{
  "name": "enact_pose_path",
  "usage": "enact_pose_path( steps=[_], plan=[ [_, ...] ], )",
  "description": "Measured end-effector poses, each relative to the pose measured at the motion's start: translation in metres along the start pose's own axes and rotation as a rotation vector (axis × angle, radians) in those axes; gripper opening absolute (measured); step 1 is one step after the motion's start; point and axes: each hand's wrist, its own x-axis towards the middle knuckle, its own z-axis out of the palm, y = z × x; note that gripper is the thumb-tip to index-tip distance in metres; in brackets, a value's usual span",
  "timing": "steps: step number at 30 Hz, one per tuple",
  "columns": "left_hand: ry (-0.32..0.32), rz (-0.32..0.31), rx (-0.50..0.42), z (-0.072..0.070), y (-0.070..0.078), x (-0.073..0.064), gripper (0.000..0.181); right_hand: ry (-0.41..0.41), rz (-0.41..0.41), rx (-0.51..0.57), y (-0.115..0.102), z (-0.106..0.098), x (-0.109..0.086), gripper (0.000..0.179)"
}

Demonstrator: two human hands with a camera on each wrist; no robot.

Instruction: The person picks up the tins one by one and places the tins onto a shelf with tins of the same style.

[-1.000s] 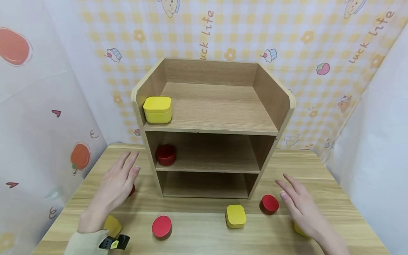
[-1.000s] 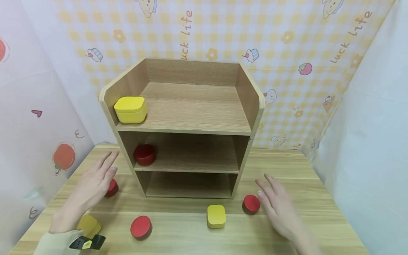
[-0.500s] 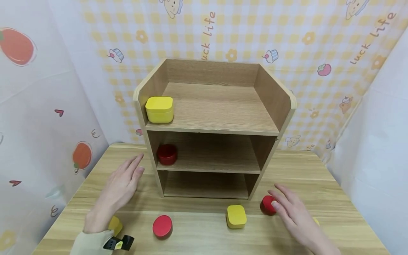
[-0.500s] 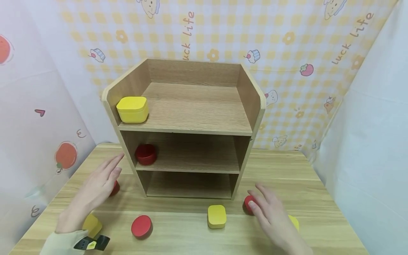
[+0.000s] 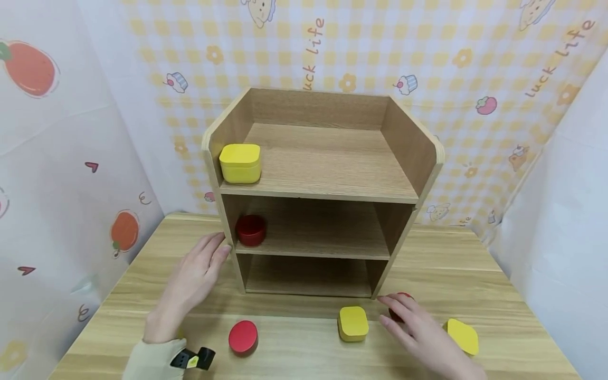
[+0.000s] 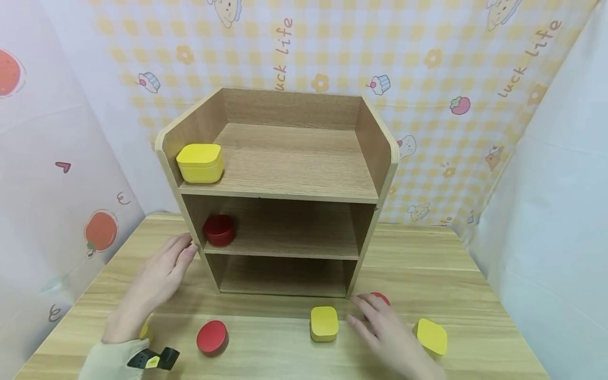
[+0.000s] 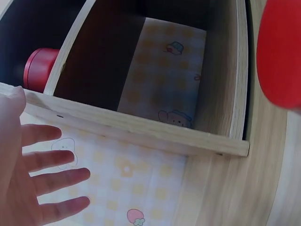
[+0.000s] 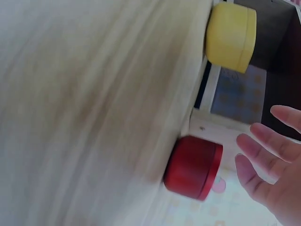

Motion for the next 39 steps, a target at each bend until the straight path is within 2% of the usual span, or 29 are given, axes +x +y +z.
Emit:
enact_pose_path(
  steps=[3, 7, 10, 11, 14, 20, 28, 31, 35, 39],
  plan=[
    [0.034, 0.004, -0.013, 0.002, 0.001, 0.001, 0.047, -0.051, 0.018, 0.019, -0.003, 0.004, 0.002, 0.035],
    [0.058, 0.005, -0.033, 0.005, 0.002, 0.001, 0.046, -0.145, 0.044, 0.232, -0.006, 0.008, 0.007, 0.035],
    [0.064, -0.008, -0.055, 0.007, 0.003, 0.002, 0.048, -0.189, 0.002, 0.387, -0.005, 0.01, 0.012, 0.032],
    [0.068, -0.01, -0.063, 0.008, 0.003, 0.002, 0.048, -0.196, -0.016, 0.403, -0.004, 0.011, 0.013, 0.031],
    [0.096, -0.003, -0.099, 0.011, 0.003, 0.002, 0.044, -0.214, -0.053, 0.416, -0.002, 0.016, 0.017, 0.03],
    [0.177, 0.023, -0.249, 0.013, 0.004, 0.003, 0.034, -0.23, -0.075, 0.429, 0.0, 0.025, 0.021, 0.035],
    [0.283, 0.065, -0.403, 0.014, 0.008, 0.006, 0.041, -0.264, -0.14, 0.426, 0.001, 0.035, 0.024, 0.053],
    [0.301, 0.073, -0.487, 0.015, 0.01, 0.007, 0.044, -0.279, -0.167, 0.448, 0.002, 0.039, 0.026, 0.057],
    [0.314, 0.069, -0.548, 0.016, 0.017, 0.008, 0.046, -0.303, -0.178, 0.476, 0.003, 0.041, 0.03, 0.059],
    [0.323, 0.06, -0.543, 0.008, 0.033, 0.007, 0.046, -0.323, -0.189, 0.486, 0.003, 0.043, 0.033, 0.06]
  ],
)
